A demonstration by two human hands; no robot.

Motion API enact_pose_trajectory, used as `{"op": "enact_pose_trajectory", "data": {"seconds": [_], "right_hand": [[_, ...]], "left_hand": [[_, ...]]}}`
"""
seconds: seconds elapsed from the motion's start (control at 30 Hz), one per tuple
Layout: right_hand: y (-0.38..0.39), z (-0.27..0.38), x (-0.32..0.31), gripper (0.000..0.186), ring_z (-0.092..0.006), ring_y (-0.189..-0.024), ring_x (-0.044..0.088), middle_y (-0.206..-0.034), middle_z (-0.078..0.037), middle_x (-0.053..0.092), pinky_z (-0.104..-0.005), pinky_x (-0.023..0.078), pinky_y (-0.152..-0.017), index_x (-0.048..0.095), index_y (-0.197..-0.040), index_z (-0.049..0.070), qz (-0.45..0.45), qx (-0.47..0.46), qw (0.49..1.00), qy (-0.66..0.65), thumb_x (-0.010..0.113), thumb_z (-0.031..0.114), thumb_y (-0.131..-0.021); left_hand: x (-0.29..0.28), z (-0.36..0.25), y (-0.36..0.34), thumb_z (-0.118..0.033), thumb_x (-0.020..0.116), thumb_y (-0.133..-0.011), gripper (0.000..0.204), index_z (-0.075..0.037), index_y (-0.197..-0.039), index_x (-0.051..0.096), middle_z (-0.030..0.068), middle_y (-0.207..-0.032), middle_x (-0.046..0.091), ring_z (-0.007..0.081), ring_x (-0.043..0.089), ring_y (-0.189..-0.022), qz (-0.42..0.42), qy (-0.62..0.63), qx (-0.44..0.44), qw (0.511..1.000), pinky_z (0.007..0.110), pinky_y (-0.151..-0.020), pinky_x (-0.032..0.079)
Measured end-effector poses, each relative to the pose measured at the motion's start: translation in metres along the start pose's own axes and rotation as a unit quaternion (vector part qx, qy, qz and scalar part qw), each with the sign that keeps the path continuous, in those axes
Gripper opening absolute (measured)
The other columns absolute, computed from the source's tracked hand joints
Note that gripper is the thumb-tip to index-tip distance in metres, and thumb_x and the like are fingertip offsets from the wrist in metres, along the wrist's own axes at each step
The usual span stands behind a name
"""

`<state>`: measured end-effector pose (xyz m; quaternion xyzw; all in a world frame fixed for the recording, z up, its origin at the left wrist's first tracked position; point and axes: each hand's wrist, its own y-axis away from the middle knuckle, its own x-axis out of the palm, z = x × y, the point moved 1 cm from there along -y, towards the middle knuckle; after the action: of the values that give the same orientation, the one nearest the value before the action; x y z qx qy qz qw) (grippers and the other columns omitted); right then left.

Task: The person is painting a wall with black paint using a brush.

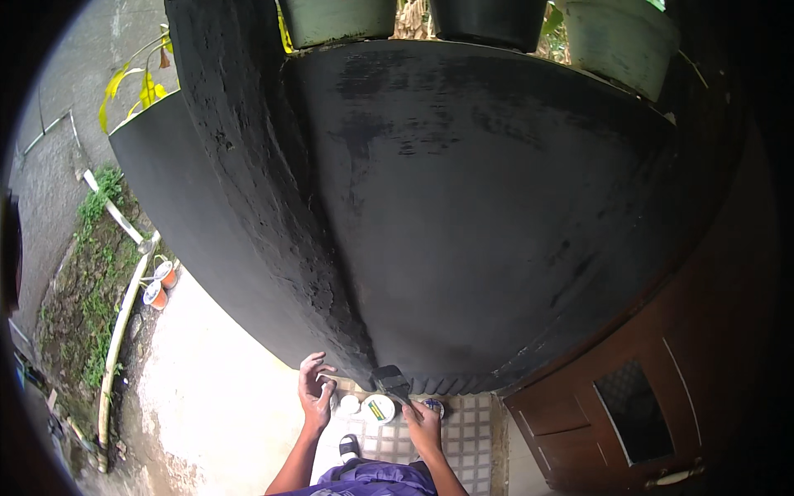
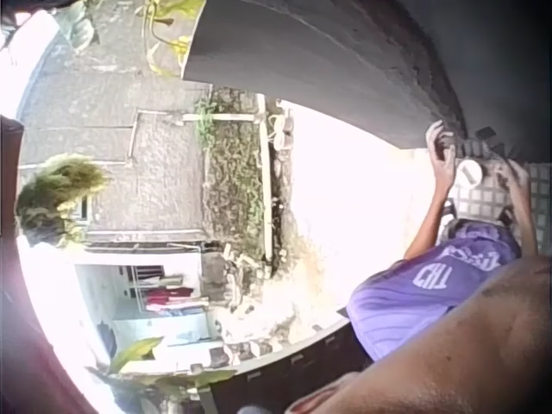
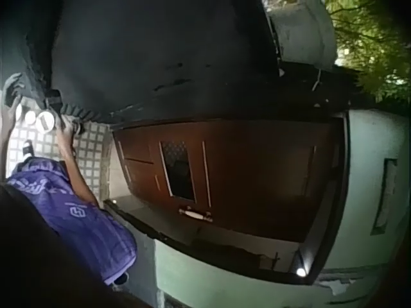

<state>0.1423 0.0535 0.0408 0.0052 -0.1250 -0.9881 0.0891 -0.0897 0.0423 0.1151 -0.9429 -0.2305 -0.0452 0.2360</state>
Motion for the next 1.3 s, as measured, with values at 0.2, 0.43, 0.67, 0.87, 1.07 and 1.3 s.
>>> {"op": "enact_pose_trajectory", "data": {"seconds": [0.2, 0.43, 0.67, 0.87, 1.07, 1.3], "right_hand": [[0.004, 0.116, 0.000, 0.031, -0.0122, -0.069, 0.067, -0.092, -0.015, 0.071, -0.0230, 0.054, -0.057, 0.060, -0.118, -0.013, 0.010, -0.090, 0.995, -0.037, 0.063, -0.001, -0.090], [-0.014, 0.208, 0.007, 0.022, -0.0201, -0.064, 0.069, -0.087, -0.019, 0.070, -0.0291, 0.059, -0.054, 0.063, -0.107, -0.012, 0.022, -0.242, 0.968, -0.055, 0.066, -0.004, -0.088], [-0.026, 0.292, 0.048, 0.025, -0.0153, -0.083, 0.068, -0.093, -0.013, 0.072, -0.0263, 0.053, -0.072, 0.066, -0.114, -0.008, -0.185, -0.531, 0.821, 0.101, 0.064, 0.000, -0.091], [-0.056, 0.427, 0.106, 0.023, -0.0184, -0.074, 0.069, -0.085, -0.014, 0.070, -0.0287, 0.052, -0.063, 0.069, -0.113, -0.002, -0.282, -0.710, 0.630, 0.142, 0.066, 0.001, -0.089], [-0.076, 0.394, 0.140, 0.025, -0.0156, -0.053, 0.055, -0.066, -0.009, 0.058, -0.0289, 0.044, -0.050, 0.070, -0.112, 0.000, -0.376, -0.641, 0.613, 0.270, 0.068, 0.000, -0.088], [-0.068, 0.391, 0.140, 0.030, -0.0149, -0.051, 0.047, -0.065, -0.006, 0.054, -0.0296, 0.041, -0.049, 0.070, -0.114, 0.002, -0.396, -0.677, 0.571, 0.240, 0.070, -0.003, -0.085]], "left_hand": [[0.014, -0.019, 0.020, 0.004, 0.061, -0.079, 0.051, -0.006, -0.128, 0.049, 0.0174, -0.140, 0.042, 0.0204, 0.058, -0.105, -0.016, 0.019, 0.005, 1.000, 0.027, -0.076, 0.046], [-0.019, -0.031, 0.087, -0.011, 0.062, -0.060, 0.075, -0.011, -0.133, 0.044, 0.0184, -0.144, 0.037, 0.0250, 0.059, -0.101, -0.114, 0.006, -0.008, 0.993, 0.031, -0.076, 0.047], [-0.063, -0.024, 0.103, -0.007, 0.056, -0.061, 0.074, -0.008, -0.134, 0.045, 0.0196, -0.141, 0.041, 0.0251, 0.060, -0.098, -0.147, 0.048, -0.035, 0.987, 0.029, -0.073, 0.047], [-0.109, -0.030, 0.041, -0.009, 0.058, -0.065, 0.065, -0.004, -0.129, 0.048, 0.0189, -0.137, 0.045, 0.0237, 0.060, -0.099, 0.013, 0.001, -0.015, 1.000, 0.031, -0.076, 0.047], [-0.151, -0.042, 0.006, -0.008, 0.059, -0.073, 0.053, -0.003, -0.125, 0.050, 0.0208, -0.137, 0.045, 0.0219, 0.060, -0.100, 0.072, -0.013, 0.016, 0.997, 0.032, -0.083, 0.047], [-0.181, -0.014, 0.026, -0.002, 0.054, -0.070, 0.057, -0.007, -0.127, 0.050, 0.0196, -0.133, 0.048, 0.0236, 0.060, -0.097, 0.059, 0.068, -0.056, 0.994, 0.030, -0.076, 0.046]]}}
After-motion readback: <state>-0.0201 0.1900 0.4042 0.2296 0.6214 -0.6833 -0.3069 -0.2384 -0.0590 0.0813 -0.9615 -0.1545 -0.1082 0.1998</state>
